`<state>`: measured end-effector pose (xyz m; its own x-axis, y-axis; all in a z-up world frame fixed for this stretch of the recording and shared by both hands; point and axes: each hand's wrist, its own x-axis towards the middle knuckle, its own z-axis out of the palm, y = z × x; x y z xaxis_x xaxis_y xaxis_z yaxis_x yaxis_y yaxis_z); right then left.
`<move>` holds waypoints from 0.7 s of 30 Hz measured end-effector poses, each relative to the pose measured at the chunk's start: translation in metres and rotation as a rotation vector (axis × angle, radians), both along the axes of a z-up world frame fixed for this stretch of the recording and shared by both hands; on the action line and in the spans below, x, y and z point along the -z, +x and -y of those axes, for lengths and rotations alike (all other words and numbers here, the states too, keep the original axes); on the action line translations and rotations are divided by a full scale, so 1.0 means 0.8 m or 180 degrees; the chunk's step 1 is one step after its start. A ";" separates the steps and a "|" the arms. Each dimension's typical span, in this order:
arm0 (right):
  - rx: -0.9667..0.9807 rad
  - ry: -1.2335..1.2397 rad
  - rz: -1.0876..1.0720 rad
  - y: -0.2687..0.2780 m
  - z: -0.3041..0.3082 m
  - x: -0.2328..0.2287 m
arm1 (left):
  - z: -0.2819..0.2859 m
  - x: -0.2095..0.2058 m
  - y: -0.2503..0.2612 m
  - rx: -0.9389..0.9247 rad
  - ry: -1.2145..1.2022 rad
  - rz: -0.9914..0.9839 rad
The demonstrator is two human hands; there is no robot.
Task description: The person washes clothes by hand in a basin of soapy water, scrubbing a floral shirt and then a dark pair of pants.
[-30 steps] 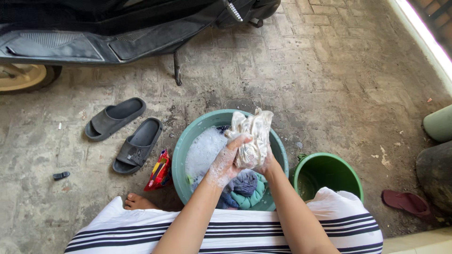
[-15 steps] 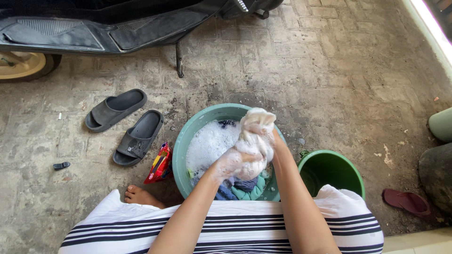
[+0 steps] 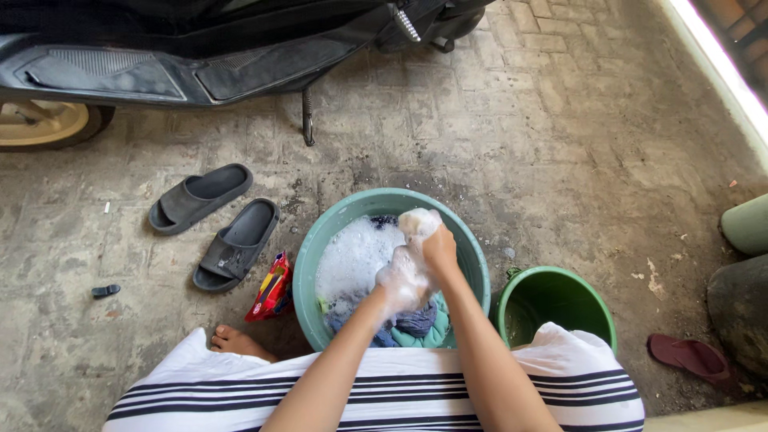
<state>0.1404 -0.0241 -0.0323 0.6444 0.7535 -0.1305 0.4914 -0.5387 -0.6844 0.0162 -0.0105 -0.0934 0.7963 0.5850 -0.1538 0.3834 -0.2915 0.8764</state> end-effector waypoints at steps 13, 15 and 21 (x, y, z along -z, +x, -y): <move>-0.1220 0.2634 -0.5243 0.004 0.029 -0.073 | 0.012 -0.146 -0.038 0.0468 -0.5924 0.2738; -0.1261 0.2751 -0.4951 0.027 0.024 -0.051 | 0.013 -0.150 -0.045 0.0853 -0.5969 0.2640; 0.0028 0.1868 -0.4387 0.041 0.009 -0.051 | 0.004 -0.089 -0.039 0.0908 -0.4792 0.1911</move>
<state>0.1735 -0.0311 0.0086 0.2754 0.9095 -0.3115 -0.7040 -0.0298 -0.7096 -0.0147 -0.0138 -0.0221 0.9974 0.0371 -0.0620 -0.0081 0.9103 0.4138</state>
